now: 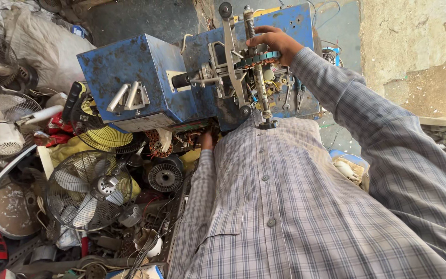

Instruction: The person operates a blue benchtop machine, repeatedly turning a vertical handwheel with their right hand while stabilizing the machine's body with their left hand. The task involves winding copper wire onto a component held within the machine's mechanism.

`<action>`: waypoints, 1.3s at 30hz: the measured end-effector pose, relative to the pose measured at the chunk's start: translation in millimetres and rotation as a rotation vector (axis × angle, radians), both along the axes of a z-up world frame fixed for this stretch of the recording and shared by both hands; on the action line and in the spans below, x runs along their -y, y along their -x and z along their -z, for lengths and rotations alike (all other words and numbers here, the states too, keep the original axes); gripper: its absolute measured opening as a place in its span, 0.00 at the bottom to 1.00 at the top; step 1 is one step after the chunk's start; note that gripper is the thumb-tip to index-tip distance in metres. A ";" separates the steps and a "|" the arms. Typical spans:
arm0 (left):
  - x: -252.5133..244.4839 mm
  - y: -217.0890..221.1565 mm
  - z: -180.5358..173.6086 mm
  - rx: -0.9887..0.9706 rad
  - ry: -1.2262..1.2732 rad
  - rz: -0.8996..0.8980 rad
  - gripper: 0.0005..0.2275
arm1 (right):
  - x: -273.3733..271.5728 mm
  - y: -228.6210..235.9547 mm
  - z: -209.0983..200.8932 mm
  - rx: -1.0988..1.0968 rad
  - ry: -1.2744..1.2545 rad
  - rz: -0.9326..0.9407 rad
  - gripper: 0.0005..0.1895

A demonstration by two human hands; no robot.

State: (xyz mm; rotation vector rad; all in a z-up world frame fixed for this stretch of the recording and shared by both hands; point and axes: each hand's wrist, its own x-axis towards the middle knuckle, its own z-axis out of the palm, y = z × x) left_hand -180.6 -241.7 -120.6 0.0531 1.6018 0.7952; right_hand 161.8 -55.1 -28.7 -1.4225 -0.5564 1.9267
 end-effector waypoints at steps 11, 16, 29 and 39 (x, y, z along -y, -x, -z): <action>-28.2 -29.4 -72.8 0.342 -0.050 -0.169 0.17 | 0.6 -1.2 1.6 0.000 -0.025 -0.003 0.45; -30.3 -27.9 -75.7 -0.107 0.126 0.021 0.16 | 3.3 -0.9 3.2 -0.015 -0.016 0.013 0.46; -11.1 -1.0 19.0 -0.203 0.191 0.076 0.06 | 5.5 -1.9 8.6 0.191 -0.009 -0.044 0.44; -1.8 26.5 79.2 -0.223 0.167 0.170 0.12 | 6.7 0.8 5.0 0.094 -0.044 0.007 0.40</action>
